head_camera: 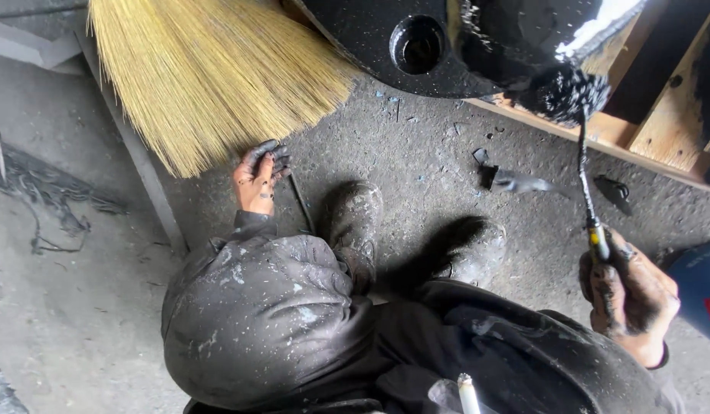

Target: Applying a protective black coating to large metal castings using a handheld brush.

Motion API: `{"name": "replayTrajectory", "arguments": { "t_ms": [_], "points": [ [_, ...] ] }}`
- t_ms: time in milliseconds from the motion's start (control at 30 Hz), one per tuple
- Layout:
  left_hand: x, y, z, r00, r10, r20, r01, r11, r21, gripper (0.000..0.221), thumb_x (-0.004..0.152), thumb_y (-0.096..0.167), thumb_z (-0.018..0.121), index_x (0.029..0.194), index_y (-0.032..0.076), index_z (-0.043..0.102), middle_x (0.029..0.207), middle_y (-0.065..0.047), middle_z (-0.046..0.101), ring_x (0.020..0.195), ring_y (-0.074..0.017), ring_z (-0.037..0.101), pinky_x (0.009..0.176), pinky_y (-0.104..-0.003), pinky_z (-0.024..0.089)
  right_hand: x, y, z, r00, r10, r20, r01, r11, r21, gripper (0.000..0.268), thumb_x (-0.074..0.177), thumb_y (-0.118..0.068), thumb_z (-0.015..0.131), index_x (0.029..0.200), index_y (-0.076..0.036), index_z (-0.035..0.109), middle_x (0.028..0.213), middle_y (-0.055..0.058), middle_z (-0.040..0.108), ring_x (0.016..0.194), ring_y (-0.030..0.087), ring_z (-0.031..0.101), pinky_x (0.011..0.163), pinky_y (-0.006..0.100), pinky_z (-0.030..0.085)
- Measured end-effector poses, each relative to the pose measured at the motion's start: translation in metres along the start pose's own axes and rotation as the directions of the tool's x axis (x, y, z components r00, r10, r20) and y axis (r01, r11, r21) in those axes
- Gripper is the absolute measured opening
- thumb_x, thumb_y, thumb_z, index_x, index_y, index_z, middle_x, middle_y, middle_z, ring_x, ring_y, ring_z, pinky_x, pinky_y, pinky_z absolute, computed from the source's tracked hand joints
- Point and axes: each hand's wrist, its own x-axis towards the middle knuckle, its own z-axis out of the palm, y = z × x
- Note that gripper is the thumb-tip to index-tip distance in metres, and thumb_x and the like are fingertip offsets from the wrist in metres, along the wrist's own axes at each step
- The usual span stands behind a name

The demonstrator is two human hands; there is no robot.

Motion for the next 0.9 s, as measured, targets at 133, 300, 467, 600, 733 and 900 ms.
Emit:
{"name": "replayTrajectory", "arguments": {
  "t_ms": [133, 300, 467, 600, 733, 900],
  "points": [
    [0.001, 0.006, 0.002, 1.000, 0.015, 0.018, -0.015, 1.000, -0.006, 0.023, 0.107, 0.008, 0.057, 0.127, 0.001, 0.065, 0.112, -0.013, 0.075, 0.096, -0.0220, 0.076, 0.078, -0.034, 0.064, 0.004, 0.006, 0.016, 0.993, -0.114, 0.036, 0.113, 0.993, 0.026, 0.028, 0.117, -0.013, 0.055, 0.125, 0.013, 0.062, 0.101, 0.015, 0.069, 0.075, 0.012, 0.064, 0.067, 0.021, 0.052],
    [-0.001, 0.011, 0.007, 0.999, 0.028, 0.027, -0.028, 1.000, -0.004, 0.023, 0.107, 0.008, 0.058, 0.127, 0.001, 0.065, 0.113, -0.013, 0.075, 0.096, -0.0223, 0.076, 0.078, -0.034, 0.064, 0.047, -0.024, 0.088, 0.964, -0.261, 0.058, 0.258, 0.964, 0.056, 0.035, 0.111, -0.007, 0.050, 0.138, 0.014, 0.057, 0.093, 0.011, 0.062, 0.073, 0.012, 0.059, 0.065, 0.024, 0.048],
    [0.000, 0.014, 0.001, 0.997, 0.069, 0.040, -0.068, 0.997, -0.032, 0.023, 0.108, 0.007, 0.058, 0.129, 0.001, 0.065, 0.114, -0.015, 0.074, 0.096, -0.0223, 0.075, 0.079, -0.035, 0.064, 0.092, -0.029, 0.192, 0.966, -0.219, -0.139, 0.259, 0.800, 0.541, 0.040, 0.117, -0.008, 0.048, 0.156, 0.003, 0.045, 0.095, 0.003, 0.059, 0.061, 0.004, 0.049, 0.051, 0.018, 0.041],
    [-0.001, 0.010, -0.011, 0.999, 0.053, -0.003, -0.053, 0.997, -0.052, 0.023, 0.107, 0.005, 0.055, 0.128, 0.001, 0.065, 0.113, -0.015, 0.075, 0.096, -0.0227, 0.076, 0.078, -0.035, 0.065, 0.134, -0.038, 0.229, 0.966, -0.191, -0.173, 0.257, 0.665, 0.701, 0.045, 0.117, -0.013, 0.048, 0.160, -0.002, 0.041, 0.091, 0.000, 0.059, 0.055, 0.001, 0.045, 0.043, 0.015, 0.036],
    [-0.002, 0.009, -0.021, 0.999, 0.040, -0.018, -0.041, 0.998, -0.045, 0.024, 0.108, 0.004, 0.054, 0.129, 0.002, 0.066, 0.116, -0.014, 0.075, 0.098, -0.0227, 0.075, 0.081, -0.035, 0.065, 0.133, -0.046, 0.224, 0.961, -0.153, -0.230, 0.275, 0.583, 0.765, 0.044, 0.114, -0.015, 0.051, 0.155, 0.000, 0.042, 0.099, 0.006, 0.064, 0.053, 0.002, 0.047, 0.040, 0.017, 0.040],
    [0.001, 0.007, -0.030, 0.999, -0.007, -0.039, 0.004, 0.997, -0.083, 0.024, 0.108, 0.004, 0.055, 0.129, 0.003, 0.066, 0.116, -0.014, 0.075, 0.098, -0.0220, 0.074, 0.081, -0.036, 0.065, 0.061, -0.014, 0.160, 0.990, -0.061, -0.126, 0.122, 0.815, 0.566, 0.044, 0.118, -0.017, 0.050, 0.156, 0.003, 0.044, 0.093, 0.004, 0.059, 0.061, 0.005, 0.052, 0.049, 0.021, 0.045]
  ]
}}
